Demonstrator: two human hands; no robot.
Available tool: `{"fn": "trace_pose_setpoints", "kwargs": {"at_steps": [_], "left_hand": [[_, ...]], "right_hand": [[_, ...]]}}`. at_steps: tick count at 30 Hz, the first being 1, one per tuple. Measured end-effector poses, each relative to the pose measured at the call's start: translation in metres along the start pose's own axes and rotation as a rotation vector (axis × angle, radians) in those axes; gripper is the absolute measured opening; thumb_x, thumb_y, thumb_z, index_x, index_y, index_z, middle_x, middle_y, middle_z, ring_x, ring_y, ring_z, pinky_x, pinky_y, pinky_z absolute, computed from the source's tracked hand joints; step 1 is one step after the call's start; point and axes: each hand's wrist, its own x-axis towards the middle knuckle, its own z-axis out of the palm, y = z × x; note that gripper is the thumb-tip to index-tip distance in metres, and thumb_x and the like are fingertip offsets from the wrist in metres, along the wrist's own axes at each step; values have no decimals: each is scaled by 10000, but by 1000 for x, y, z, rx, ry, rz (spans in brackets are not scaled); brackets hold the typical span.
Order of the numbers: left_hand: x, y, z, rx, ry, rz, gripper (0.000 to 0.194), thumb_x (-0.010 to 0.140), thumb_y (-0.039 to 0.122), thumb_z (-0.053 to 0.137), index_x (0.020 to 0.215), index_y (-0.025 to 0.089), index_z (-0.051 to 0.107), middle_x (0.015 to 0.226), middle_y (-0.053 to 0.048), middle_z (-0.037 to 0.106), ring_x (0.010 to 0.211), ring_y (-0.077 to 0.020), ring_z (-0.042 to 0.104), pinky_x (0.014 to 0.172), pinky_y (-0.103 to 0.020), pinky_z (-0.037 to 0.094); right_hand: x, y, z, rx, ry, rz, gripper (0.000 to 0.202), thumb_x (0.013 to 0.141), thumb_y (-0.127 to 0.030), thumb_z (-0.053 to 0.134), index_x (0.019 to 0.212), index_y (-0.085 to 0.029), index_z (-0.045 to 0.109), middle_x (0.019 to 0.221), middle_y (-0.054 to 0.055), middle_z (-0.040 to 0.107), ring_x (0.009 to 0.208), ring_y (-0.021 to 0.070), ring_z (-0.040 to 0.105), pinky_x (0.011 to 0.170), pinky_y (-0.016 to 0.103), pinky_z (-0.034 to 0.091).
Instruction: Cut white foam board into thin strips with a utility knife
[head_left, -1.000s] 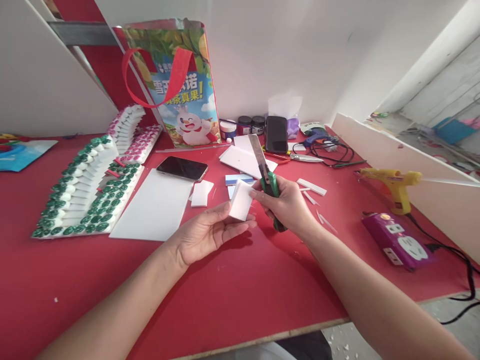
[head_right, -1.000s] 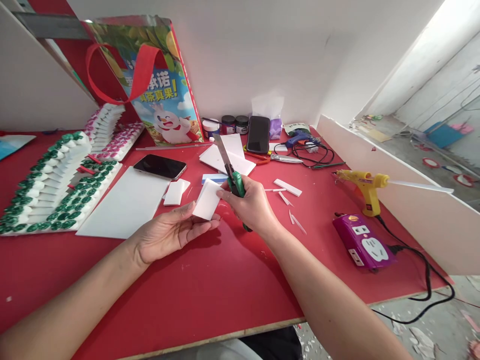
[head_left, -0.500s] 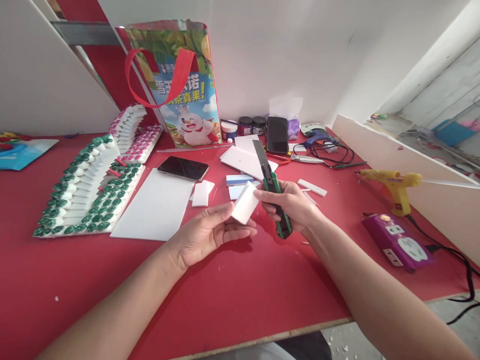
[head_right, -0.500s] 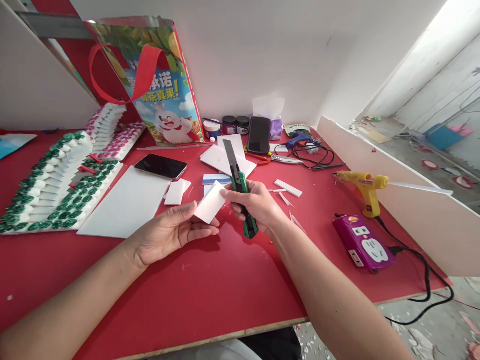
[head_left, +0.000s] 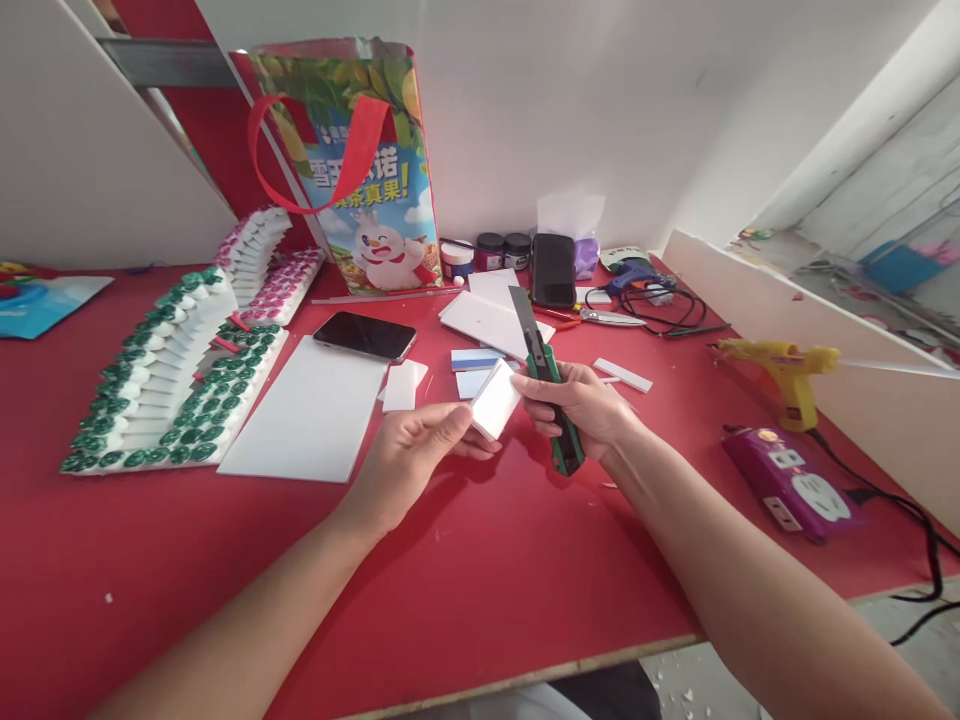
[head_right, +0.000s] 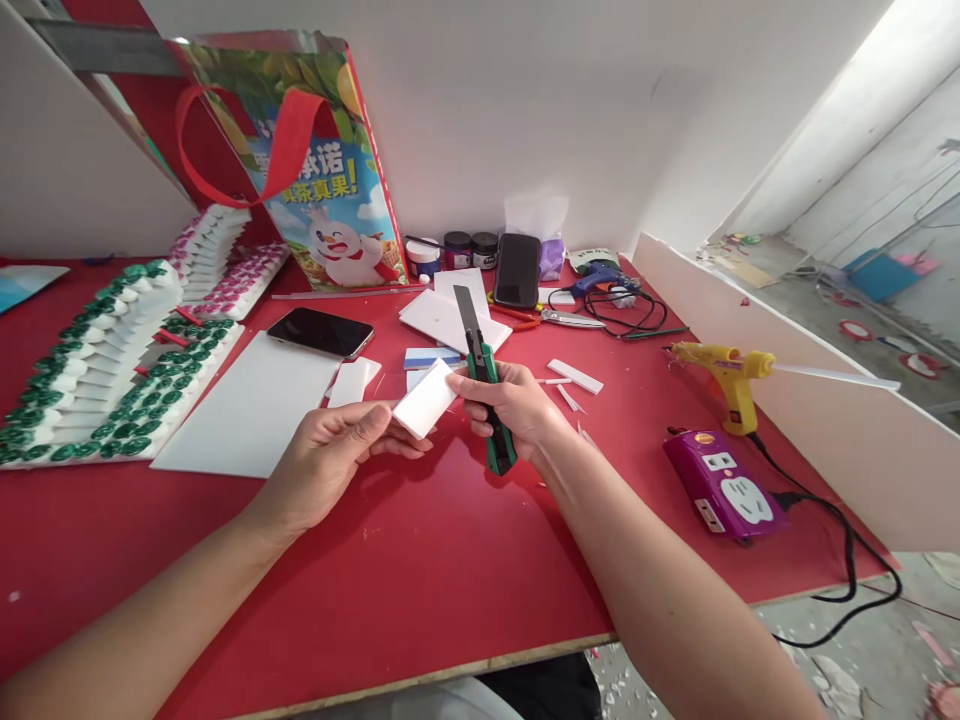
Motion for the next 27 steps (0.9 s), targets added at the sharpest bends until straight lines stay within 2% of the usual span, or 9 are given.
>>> {"fn": "trace_pose_setpoints", "kwargs": {"at_steps": [4, 8, 14, 18, 23, 27], "left_hand": [[0, 1, 2, 50, 94, -38, 285, 829, 411, 732, 973, 168, 767, 787, -43, 768, 716, -181, 725, 774, -309, 609], [1, -2, 1, 25, 118, -50, 290, 813, 417, 745, 950, 163, 773, 791, -48, 771, 721, -188, 734, 777, -312, 615], [5, -8, -1, -35, 126, -81, 306, 802, 417, 754, 913, 133, 776, 795, -71, 763, 762, -240, 746, 828, -388, 611], [6, -9, -1, -62, 127, -106, 333, 818, 424, 737, 978, 133, 766, 811, -71, 757, 800, -245, 741, 856, -398, 594], [8, -10, -2, -55, 141, -91, 426, 806, 401, 754, 1170, 184, 712, 998, -59, 760, 869, -204, 708, 890, -351, 554], [8, -10, -7, 23, 143, -72, 418, 814, 397, 743, 1182, 200, 719, 933, -37, 760, 863, -187, 668, 838, -293, 527]], "right_hand": [[0, 2, 3, -11, 1, 9, 361, 587, -322, 909, 715, -136, 627, 477, -71, 423, 429, 33, 326, 362, 168, 267], [0, 4, 3, -14, 7, 10, 364, 595, -331, 903, 702, -137, 614, 474, -66, 435, 423, 33, 327, 364, 172, 274], [0, 5, 5, -28, 40, -25, 356, 599, -341, 894, 724, -140, 628, 474, -62, 445, 430, 43, 343, 364, 177, 281], [-2, 5, 8, -48, 90, -109, 359, 581, -334, 895, 745, -146, 637, 473, -65, 442, 448, 59, 359, 366, 185, 295], [-6, 7, 16, -100, 118, -171, 362, 601, -370, 871, 740, -158, 612, 483, -66, 462, 427, 61, 376, 372, 205, 319], [-10, 7, 18, -152, 103, -153, 378, 602, -385, 870, 720, -170, 583, 483, -70, 457, 420, 66, 389, 381, 215, 340]]}}
